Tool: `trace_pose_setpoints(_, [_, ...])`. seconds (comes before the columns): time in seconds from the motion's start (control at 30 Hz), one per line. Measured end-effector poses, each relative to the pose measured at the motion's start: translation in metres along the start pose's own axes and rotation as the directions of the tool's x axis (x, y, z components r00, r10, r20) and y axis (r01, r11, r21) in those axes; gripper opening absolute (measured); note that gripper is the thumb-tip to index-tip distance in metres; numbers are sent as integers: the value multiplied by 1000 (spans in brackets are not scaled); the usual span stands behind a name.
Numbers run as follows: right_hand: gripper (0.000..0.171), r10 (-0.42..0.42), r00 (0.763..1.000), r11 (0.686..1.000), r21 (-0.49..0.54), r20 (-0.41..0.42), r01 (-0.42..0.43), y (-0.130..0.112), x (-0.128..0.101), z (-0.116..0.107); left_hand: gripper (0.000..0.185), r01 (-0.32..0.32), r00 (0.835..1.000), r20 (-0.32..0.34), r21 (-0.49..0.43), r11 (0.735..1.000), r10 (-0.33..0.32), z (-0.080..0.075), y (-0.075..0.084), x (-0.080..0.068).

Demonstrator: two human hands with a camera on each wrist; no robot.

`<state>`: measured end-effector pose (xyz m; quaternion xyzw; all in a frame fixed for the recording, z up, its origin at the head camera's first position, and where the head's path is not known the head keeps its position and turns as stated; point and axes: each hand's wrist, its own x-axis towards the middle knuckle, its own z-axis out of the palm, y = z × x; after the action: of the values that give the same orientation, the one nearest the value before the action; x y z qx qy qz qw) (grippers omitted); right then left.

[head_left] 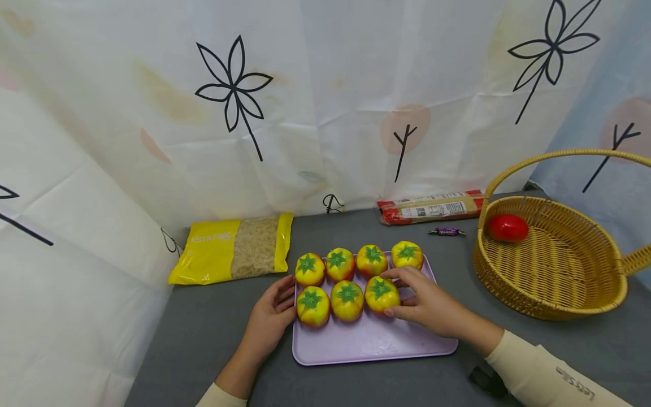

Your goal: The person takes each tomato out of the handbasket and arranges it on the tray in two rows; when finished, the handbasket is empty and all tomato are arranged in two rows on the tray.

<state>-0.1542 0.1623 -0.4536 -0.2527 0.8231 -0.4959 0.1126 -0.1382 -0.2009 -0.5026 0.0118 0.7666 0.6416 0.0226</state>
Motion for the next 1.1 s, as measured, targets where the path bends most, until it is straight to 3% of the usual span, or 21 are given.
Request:
trace_pose_setpoints(0.57, [57,-1,998,998,-64,-60,-3,-1,-6,-6,67,-3,1000,-1,-1,1000,3,1,0,0])
trace_pose_setpoints(1.1, [52,10,1000,1000,-23,-10,-10,2,-4,-4,67,-7,1000,0,-11,1000,7,1,-1,0])
